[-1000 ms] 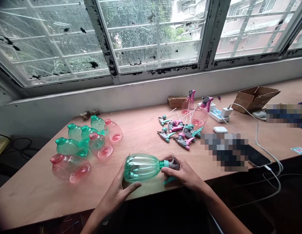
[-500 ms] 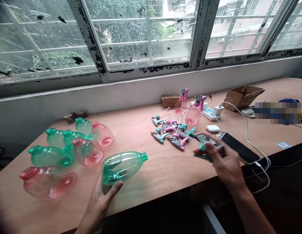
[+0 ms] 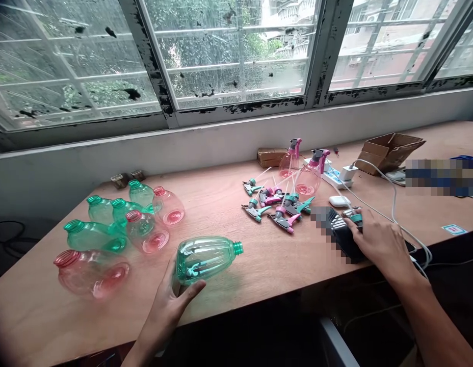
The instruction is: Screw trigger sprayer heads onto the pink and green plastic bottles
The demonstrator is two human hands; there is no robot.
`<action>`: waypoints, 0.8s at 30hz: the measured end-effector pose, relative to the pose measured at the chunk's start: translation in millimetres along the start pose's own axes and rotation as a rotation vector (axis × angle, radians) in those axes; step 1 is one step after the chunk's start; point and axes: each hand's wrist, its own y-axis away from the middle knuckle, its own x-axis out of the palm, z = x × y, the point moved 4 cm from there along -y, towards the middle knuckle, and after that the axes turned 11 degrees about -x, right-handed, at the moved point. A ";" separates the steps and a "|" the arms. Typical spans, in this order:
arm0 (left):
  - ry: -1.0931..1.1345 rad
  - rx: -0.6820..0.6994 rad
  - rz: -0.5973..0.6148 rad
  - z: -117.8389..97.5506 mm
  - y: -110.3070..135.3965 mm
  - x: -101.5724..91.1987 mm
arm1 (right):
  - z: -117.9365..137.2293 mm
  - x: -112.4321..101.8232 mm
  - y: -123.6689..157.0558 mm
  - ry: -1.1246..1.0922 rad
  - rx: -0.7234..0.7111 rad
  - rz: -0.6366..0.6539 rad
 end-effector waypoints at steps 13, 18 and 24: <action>-0.016 -0.004 0.008 0.1 0.5 0.3 | 9.1 -10.6 -1.3 -0.130 -0.155 -0.077; -0.021 -0.011 0.021 0.6 -0.7 -0.7 | 1.8 -16.5 1.3 -0.134 -0.113 -0.049; -0.007 -0.005 0.045 3.7 -1.3 -0.6 | 15.9 -41.1 11.1 -0.457 0.055 -0.075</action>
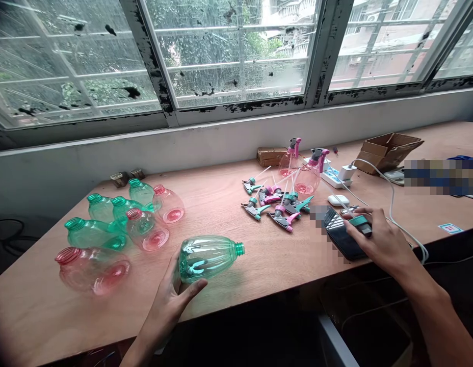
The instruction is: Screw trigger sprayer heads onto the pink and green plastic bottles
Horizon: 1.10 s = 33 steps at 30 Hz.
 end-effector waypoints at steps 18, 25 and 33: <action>0.270 0.043 -0.337 0.3 1.8 -11.4 | 170.7 96.8 40.4 -1.540 0.203 0.528; 0.278 0.050 -0.345 0.7 1.3 -11.8 | 159.6 97.6 46.6 -1.578 0.259 0.524; 0.269 0.068 -0.390 2.8 1.0 -12.5 | 156.0 97.4 45.6 -1.613 0.319 0.453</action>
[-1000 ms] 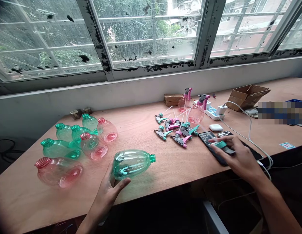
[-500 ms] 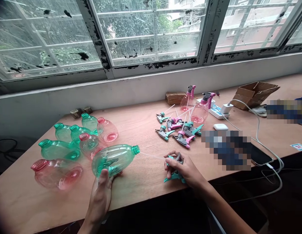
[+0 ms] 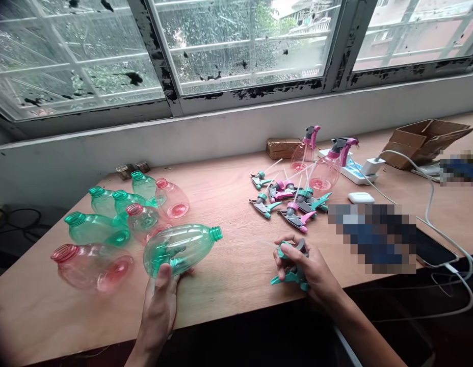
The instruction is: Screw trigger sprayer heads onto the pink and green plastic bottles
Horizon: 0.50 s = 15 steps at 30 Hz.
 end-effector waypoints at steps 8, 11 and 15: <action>-0.235 -0.015 0.176 -1.1 2.9 4.3 | 2.2 9.6 6.7 0.118 0.093 0.154; -0.338 -0.025 0.301 5.2 6.4 5.3 | 2.0 16.0 9.5 0.174 0.101 0.224; -0.396 -0.034 0.360 6.6 9.2 5.3 | 1.0 27.5 11.5 0.258 0.032 0.268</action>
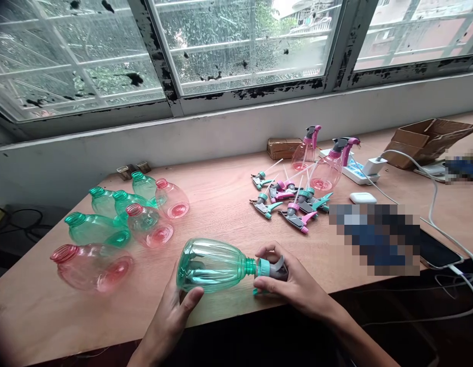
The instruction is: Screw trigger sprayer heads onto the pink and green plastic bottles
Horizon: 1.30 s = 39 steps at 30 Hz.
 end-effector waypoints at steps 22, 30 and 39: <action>-0.066 0.012 0.096 -7.4 6.5 5.7 | -1.1 0.0 -2.0 -0.014 0.061 -0.046; -0.145 0.094 0.089 -6.9 5.7 7.1 | -4.0 0.1 -0.2 -0.030 0.078 -0.060; -0.145 0.076 0.049 -3.5 4.2 4.3 | 3.0 4.2 -0.8 -0.044 0.113 -0.073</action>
